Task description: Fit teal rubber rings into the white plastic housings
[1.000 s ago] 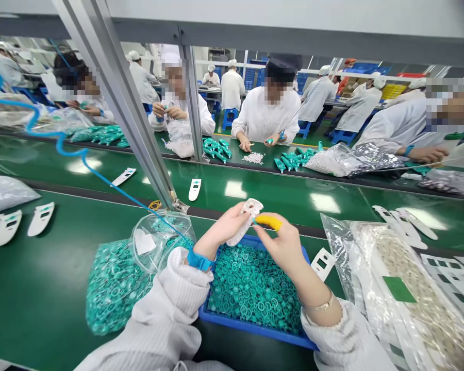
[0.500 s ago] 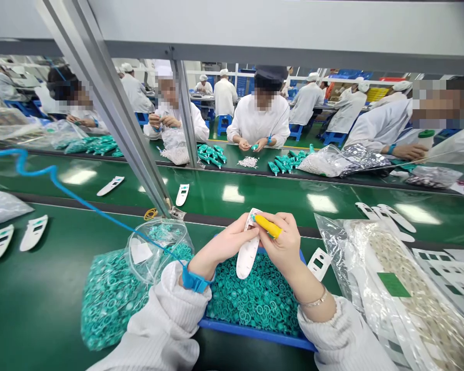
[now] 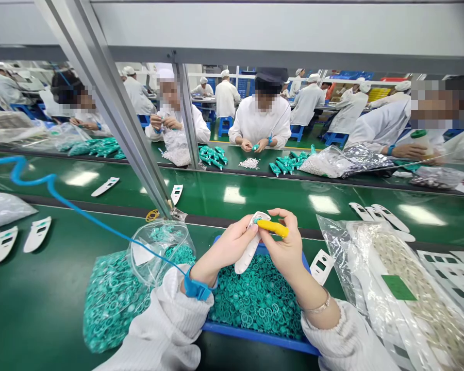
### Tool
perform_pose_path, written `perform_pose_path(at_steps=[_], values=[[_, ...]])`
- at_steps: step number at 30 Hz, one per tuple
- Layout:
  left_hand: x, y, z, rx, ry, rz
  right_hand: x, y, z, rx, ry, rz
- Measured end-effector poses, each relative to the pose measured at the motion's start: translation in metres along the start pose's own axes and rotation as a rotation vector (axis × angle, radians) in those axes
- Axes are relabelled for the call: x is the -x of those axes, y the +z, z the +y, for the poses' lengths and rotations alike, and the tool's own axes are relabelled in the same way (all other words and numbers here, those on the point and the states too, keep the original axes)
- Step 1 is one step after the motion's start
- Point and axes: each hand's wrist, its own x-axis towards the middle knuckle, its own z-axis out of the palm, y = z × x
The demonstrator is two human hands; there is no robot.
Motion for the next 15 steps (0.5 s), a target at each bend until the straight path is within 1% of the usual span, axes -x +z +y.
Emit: perform_pose_path(at_steps=[3, 6, 9, 11, 13, 15], values=[[-0.0002, 0.0000, -0.0006, -0.024, 0.004, 0.009, -0.0005, -0.0008, 0.0004, -0.015, 0.001, -0.027], [-0.0011, 0.0009, -0.0016, 0.006, 0.008, 0.009, -0.0017, -0.0040, 0.0007, -0.003, -0.053, -0.014], [-0.0021, 0.0035, -0.0029, 0.140, -0.007, 0.008, -0.0030, -0.0062, 0.0010, 0.012, -0.117, -0.017], [-0.0026, 0.0057, -0.0037, 0.255, -0.030, 0.027, -0.0037, -0.0060, 0.0008, 0.011, -0.138, -0.037], [-0.0031, 0.0075, -0.0042, 0.359, -0.059, 0.058, -0.0038, -0.0053, 0.0002, 0.007, -0.139, -0.058], [-0.0035, 0.0087, -0.0038, 0.448, -0.092, 0.061, -0.0025, -0.0050, -0.0006, -0.026, -0.101, -0.102]])
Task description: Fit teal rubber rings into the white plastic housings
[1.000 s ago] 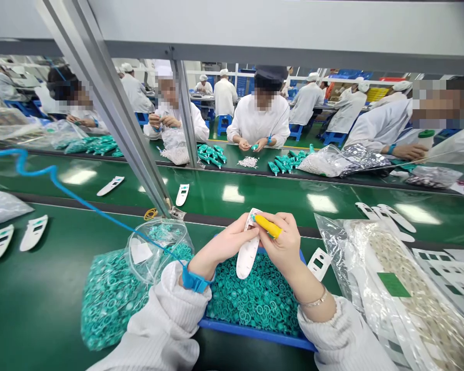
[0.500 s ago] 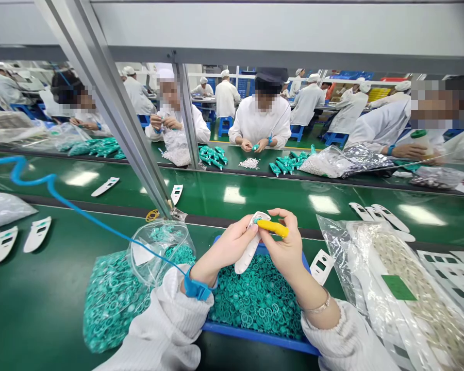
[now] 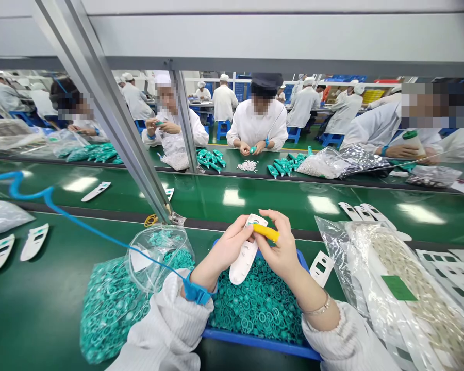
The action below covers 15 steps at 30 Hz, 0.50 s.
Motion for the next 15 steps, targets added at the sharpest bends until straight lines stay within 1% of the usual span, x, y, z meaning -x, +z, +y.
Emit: perform_pose_path(at_steps=[3, 5, 9, 11, 13, 15], values=[[0.000, 0.001, 0.002, 0.048, -0.050, -0.059, 0.005, 0.001, 0.000, -0.228, 0.170, -0.071], [-0.001, 0.002, 0.003, 0.042, -0.037, -0.082, 0.009, 0.003, 0.002, -0.377, 0.270, -0.078], [-0.002, 0.001, 0.002, 0.045, 0.046, -0.060, 0.015, 0.011, 0.008, -0.411, 0.288, -0.033], [-0.003, 0.001, 0.000, 0.013, 0.064, -0.051, 0.016, 0.014, 0.009, -0.419, 0.293, -0.012], [-0.003, -0.001, -0.002, -0.081, 0.073, -0.023, 0.014, 0.015, 0.008, -0.464, 0.328, -0.016], [-0.003, -0.001, -0.002, -0.243, 0.093, 0.029, 0.012, 0.015, 0.006, -0.531, 0.385, -0.037]])
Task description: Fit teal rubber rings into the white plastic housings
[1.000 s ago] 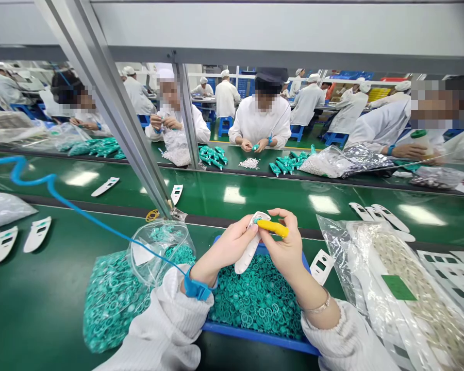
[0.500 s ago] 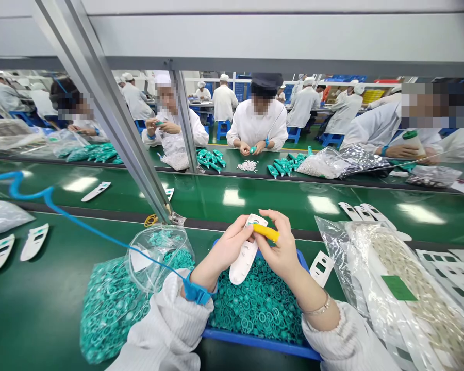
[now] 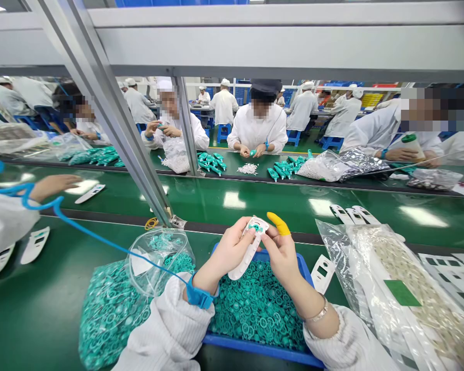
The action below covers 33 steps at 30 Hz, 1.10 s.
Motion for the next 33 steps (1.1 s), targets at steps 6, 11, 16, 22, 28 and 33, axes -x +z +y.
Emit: perform_pose_path(at_steps=[6, 11, 16, 22, 28, 33], values=[[0.003, 0.000, 0.004, -0.410, 0.091, 0.070, -0.006, 0.000, -0.005, -0.056, 0.077, -0.010], [0.004, 0.000, 0.006, -0.506, 0.111, 0.061, -0.006, 0.001, -0.006, -0.087, 0.090, 0.003], [0.004, -0.001, 0.006, -0.454, 0.096, 0.077, -0.004, 0.001, -0.008, -0.129, 0.105, -0.017], [0.003, 0.000, -0.001, -0.229, 0.018, 0.075, -0.003, 0.003, -0.008, -0.164, 0.116, -0.061], [-0.010, -0.017, -0.005, -0.064, -0.031, 0.135, -0.005, -0.031, -0.017, -0.171, 0.164, -0.094], [-0.088, -0.064, -0.014, -0.295, -0.132, 0.471, 0.031, -0.111, 0.009, 0.188, 0.287, 0.140]])
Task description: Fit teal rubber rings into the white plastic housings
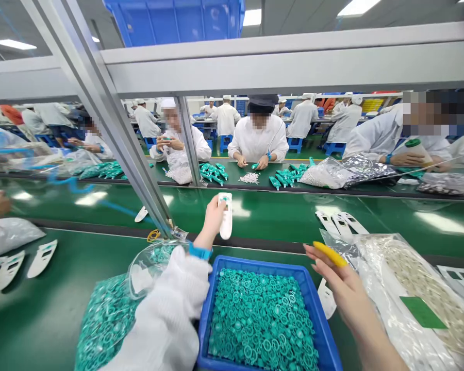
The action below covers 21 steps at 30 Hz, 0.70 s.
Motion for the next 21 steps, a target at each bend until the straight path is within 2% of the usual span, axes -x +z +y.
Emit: perform_pose_path(at_steps=[2, 5, 8, 12, 14, 17, 19, 21], values=[[-0.038, 0.004, -0.007, -0.089, -0.041, 0.083, 0.010, -0.026, 0.033, 0.334, -0.004, 0.133], [-0.070, 0.013, -0.022, -0.241, -0.138, 0.155, 0.028, -0.047, 0.075, 0.787, -0.116, 0.180], [-0.074, 0.015, -0.042, -0.391, -0.250, 0.213, 0.044, -0.046, 0.092, 1.003, -0.102, 0.107], [-0.073, 0.000, -0.060, -0.546, -0.331, 0.285, 0.049, -0.031, 0.089, 1.110, 0.020, 0.092], [-0.076, -0.007, -0.058, -0.575, -0.322, 0.305, 0.046, -0.027, 0.086, 1.120, 0.068, 0.114], [-0.078, -0.007, -0.040, -0.545, -0.235, 0.291, 0.040, -0.025, 0.082, 1.106, 0.083, 0.124], [-0.070, 0.000, -0.022, -0.484, -0.125, 0.236, 0.036, -0.025, 0.081, 1.080, 0.067, 0.130], [-0.050, 0.010, -0.005, -0.399, 0.010, 0.140, 0.034, -0.027, 0.081, 1.042, 0.044, 0.142]])
